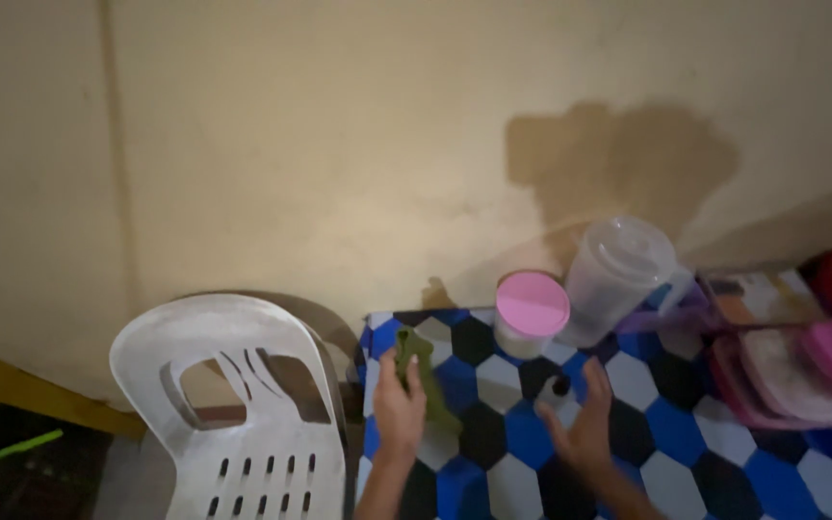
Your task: Wiping down a table and a plastic chair using a cloth and spray.
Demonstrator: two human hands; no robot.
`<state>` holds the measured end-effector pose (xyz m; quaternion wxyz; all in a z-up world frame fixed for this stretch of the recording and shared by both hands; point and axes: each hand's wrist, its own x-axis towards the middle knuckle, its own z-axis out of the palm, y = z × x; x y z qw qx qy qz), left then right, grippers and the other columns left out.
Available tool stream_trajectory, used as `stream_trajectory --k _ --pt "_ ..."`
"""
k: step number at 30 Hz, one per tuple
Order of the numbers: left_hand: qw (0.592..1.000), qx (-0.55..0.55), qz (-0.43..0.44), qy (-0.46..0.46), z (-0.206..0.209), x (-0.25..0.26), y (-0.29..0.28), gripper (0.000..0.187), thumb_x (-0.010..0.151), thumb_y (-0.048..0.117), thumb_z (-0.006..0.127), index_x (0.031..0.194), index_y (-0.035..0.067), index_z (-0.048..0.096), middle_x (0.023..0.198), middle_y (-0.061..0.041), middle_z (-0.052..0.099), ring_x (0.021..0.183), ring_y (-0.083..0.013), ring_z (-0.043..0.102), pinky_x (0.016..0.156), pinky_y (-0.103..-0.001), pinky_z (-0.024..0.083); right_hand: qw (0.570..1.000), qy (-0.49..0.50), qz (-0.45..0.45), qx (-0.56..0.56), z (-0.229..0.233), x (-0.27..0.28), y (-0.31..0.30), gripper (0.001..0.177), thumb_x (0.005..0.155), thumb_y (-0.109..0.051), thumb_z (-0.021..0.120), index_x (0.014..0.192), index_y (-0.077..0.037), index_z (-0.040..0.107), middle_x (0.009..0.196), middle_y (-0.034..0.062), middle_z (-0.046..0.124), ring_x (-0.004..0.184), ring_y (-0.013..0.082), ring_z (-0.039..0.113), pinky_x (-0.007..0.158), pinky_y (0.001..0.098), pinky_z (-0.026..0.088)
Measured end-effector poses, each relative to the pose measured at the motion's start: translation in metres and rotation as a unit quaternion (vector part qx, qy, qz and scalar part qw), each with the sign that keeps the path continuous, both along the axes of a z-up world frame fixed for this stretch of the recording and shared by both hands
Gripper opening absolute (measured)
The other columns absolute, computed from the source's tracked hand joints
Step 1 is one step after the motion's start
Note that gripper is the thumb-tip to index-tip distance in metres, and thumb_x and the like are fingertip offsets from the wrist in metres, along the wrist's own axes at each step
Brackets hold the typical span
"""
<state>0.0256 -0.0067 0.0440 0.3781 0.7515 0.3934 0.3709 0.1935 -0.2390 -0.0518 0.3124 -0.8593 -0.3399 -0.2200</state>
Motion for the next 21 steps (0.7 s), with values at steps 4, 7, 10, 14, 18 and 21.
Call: stream_trajectory --k 4,7,10,14,18,21 --pt "0.993 -0.057 -0.101 0.010 0.021 0.028 -0.027 0.034 0.098 0.023 0.064 0.129 0.008 0.059 0.118 -0.021 0.069 0.096 -0.0359 0.073 0.079 -0.042 0.059 0.894 0.386 0.120 0.194 0.019 -0.029 0.029 0.063 0.096 -0.030 0.064 0.150 -0.007 0.043 0.137 0.0202 0.061 0.125 0.0328 0.062 0.104 0.0450 0.051" --pt "0.954 0.132 -0.264 -0.053 0.017 0.047 -0.051 0.031 0.091 0.020 0.070 0.121 0.010 0.068 0.117 -0.017 0.073 0.100 -0.0357 0.074 0.087 -0.043 0.061 0.516 0.727 0.314 0.326 0.006 -0.015 0.055 0.054 0.091 -0.037 0.041 0.127 0.003 0.037 0.118 0.0268 0.054 0.103 0.0373 0.057 0.086 0.0442 0.047" --pt "0.917 0.223 -0.328 -0.052 0.028 0.050 -0.059 0.040 0.087 0.019 0.075 0.125 0.011 0.069 0.124 -0.015 0.070 0.114 -0.0363 0.067 0.099 -0.046 0.053 0.817 0.169 0.475 0.281 0.004 0.030 0.084 0.040 0.108 -0.035 0.058 0.134 -0.004 0.057 0.129 0.0175 0.067 0.113 0.0294 0.070 0.093 0.0437 0.059" --pt "0.921 0.278 -0.262 -0.075 0.015 0.037 -0.039 0.049 0.089 0.027 0.077 0.133 0.010 0.064 0.135 -0.014 0.062 0.128 -0.0339 0.057 0.111 -0.052 0.036 0.363 0.708 0.433 0.423 0.148 0.097 0.120 0.053 0.104 -0.033 0.052 0.140 0.007 0.053 0.126 0.0210 0.066 0.108 0.0283 0.067 0.096 0.0445 0.055" --pt "0.977 0.169 -0.117 0.050 -0.063 0.034 0.009 0.053 0.094 0.034 0.069 0.136 0.007 0.056 0.146 -0.017 0.054 0.131 -0.0367 0.051 0.114 -0.056 0.030 0.709 0.502 0.310 0.388 0.232 0.223 0.131 0.055 0.096 -0.027 0.065 0.134 0.013 0.060 0.115 0.0181 0.072 0.097 0.0290 0.072 0.092 0.0409 0.059" --pt "0.963 0.085 -0.107 0.233 -0.143 0.022 0.033 0.064 0.094 0.043 0.060 0.151 0.017 0.046 0.158 -0.014 0.039 0.144 -0.0336 0.034 0.112 -0.064 0.021 0.965 -0.246 0.060 0.066 0.376 0.132 0.153 0.078 0.093 -0.035 0.071 0.162 -0.009 0.046 0.166 0.0371 0.030 0.148 0.0614 0.023 0.111 0.0775 0.016"
